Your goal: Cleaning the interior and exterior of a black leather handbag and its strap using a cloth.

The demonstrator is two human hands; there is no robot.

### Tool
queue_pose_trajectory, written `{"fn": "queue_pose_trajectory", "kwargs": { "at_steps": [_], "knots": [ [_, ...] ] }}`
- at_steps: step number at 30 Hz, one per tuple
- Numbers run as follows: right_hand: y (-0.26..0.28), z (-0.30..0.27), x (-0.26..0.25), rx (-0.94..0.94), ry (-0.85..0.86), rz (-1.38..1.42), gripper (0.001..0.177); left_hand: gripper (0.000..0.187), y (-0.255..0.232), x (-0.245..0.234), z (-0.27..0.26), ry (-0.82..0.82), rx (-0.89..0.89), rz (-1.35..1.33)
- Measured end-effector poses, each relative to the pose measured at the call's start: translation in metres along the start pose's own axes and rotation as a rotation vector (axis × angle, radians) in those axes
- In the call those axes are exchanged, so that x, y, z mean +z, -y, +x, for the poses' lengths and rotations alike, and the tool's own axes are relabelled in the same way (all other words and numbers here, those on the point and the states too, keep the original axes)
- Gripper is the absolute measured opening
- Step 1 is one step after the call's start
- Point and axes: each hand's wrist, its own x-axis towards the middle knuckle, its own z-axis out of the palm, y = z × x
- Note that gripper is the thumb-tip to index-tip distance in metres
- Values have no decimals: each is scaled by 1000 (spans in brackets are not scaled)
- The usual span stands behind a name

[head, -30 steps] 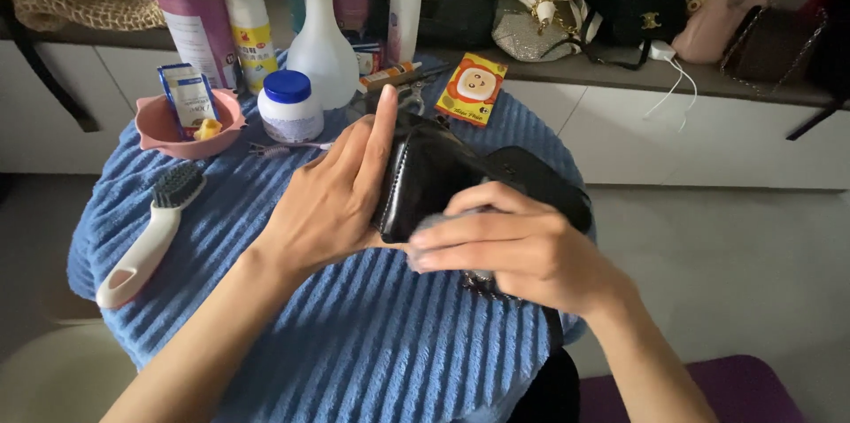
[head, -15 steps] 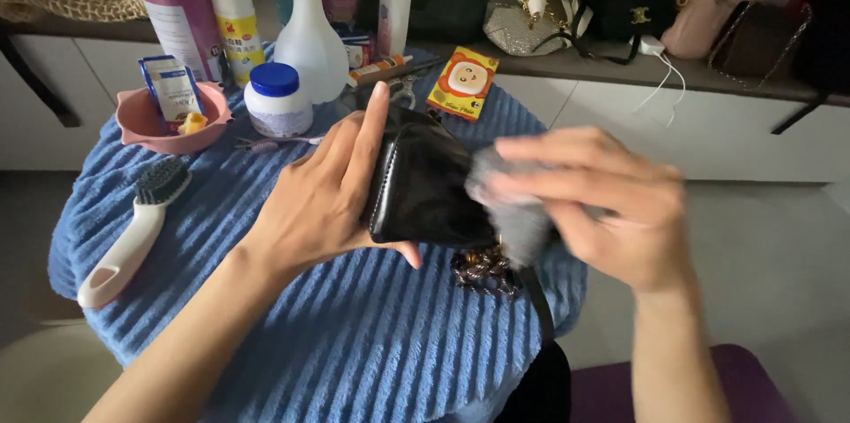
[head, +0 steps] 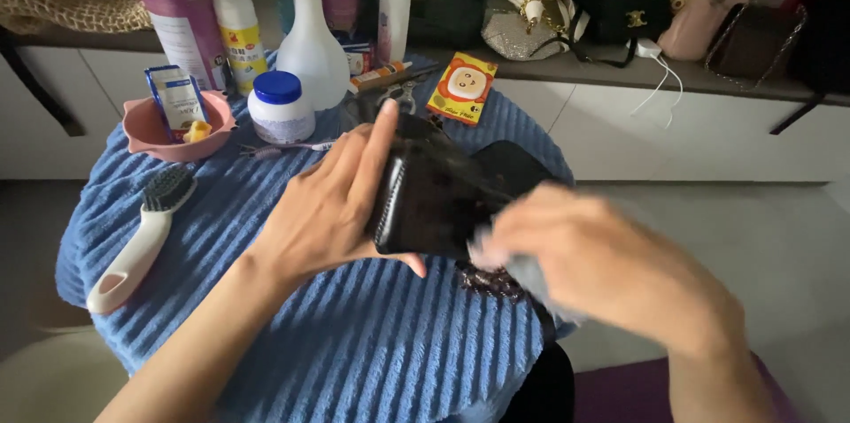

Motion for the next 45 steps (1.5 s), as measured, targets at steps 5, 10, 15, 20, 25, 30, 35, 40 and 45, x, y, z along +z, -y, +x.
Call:
{"fn": "queue_pose_trajectory", "kwargs": {
  "at_steps": [5,10,15,20,25,30,35,40,45],
  "knots": [
    [-5,34,6,-188,-567,-213,31,146,1,4,-1,-60,36,49],
    [-6,52,35,-426,-562,-146,26,149,5,2,0,-49,6,43],
    [0,16,38,-179,-234,-34,29,151,6,1,0,-4,27,32],
    [-1,-1,12,88,-94,-53,54,146,3,3,-1,-77,71,99],
    [18,33,13,-74,-658,-124,29,144,3,2,-1,-61,47,40],
    [26,35,47,-95,-498,-15,31,135,7,6,-3,-31,-19,4],
    [19,-11,66,267,-176,-185,53,144,0,3,-2,-57,44,76],
    [0,-53,37,491,-55,135,70,144,4,2,-2,10,3,-11],
    [-14,-58,32,424,-631,9,34,140,2,2,-4,-70,52,73]
  ]
}}
